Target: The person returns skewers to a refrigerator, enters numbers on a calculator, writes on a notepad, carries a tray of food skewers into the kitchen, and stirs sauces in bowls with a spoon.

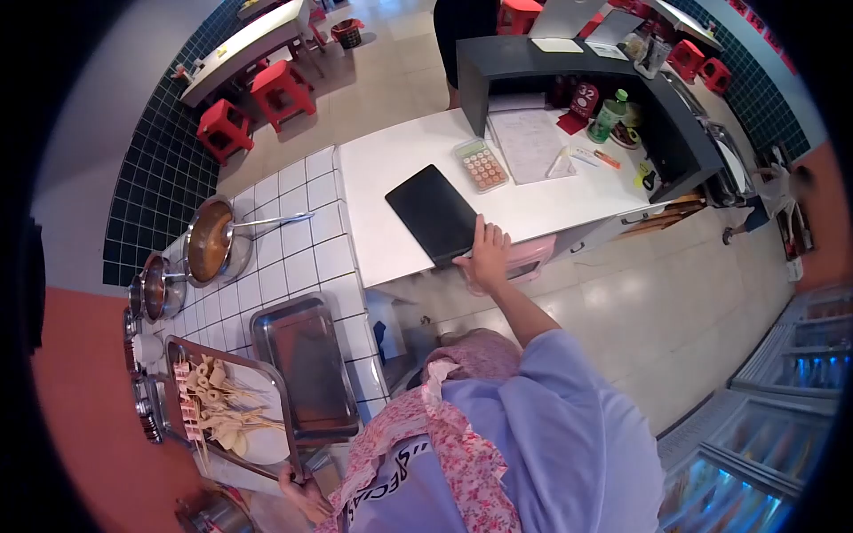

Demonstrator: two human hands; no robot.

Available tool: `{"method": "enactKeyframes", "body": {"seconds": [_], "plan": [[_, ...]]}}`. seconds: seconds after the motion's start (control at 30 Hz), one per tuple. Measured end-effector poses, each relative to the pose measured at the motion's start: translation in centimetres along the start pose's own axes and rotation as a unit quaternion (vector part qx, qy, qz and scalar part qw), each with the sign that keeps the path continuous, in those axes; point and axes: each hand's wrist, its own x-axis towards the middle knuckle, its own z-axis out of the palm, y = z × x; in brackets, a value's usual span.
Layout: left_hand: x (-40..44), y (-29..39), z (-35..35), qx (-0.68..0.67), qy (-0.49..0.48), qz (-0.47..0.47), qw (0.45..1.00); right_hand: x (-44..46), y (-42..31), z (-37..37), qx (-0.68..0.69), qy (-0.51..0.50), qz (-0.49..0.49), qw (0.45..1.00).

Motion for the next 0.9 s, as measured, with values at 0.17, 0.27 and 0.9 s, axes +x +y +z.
{"method": "enactKeyframes", "body": {"seconds": [0.17,0.27,0.9], "plan": [[-3.3,-1.6,4.3,0.009,0.034,0.01,0.999,1.0,-1.2,0.5,0.004,0.015,0.001,1.0],[-4.3,-2.0,5.4,0.026,0.025,0.034,0.999,2.0,-1.2,1.5,0.014,0.031,-0.013,0.999],[-5.8,-3.7,5.3,0.037,-0.031,0.041,0.998,22.8,9.3,1.3,0.024,-0.116,-0.015,0.993]]}}
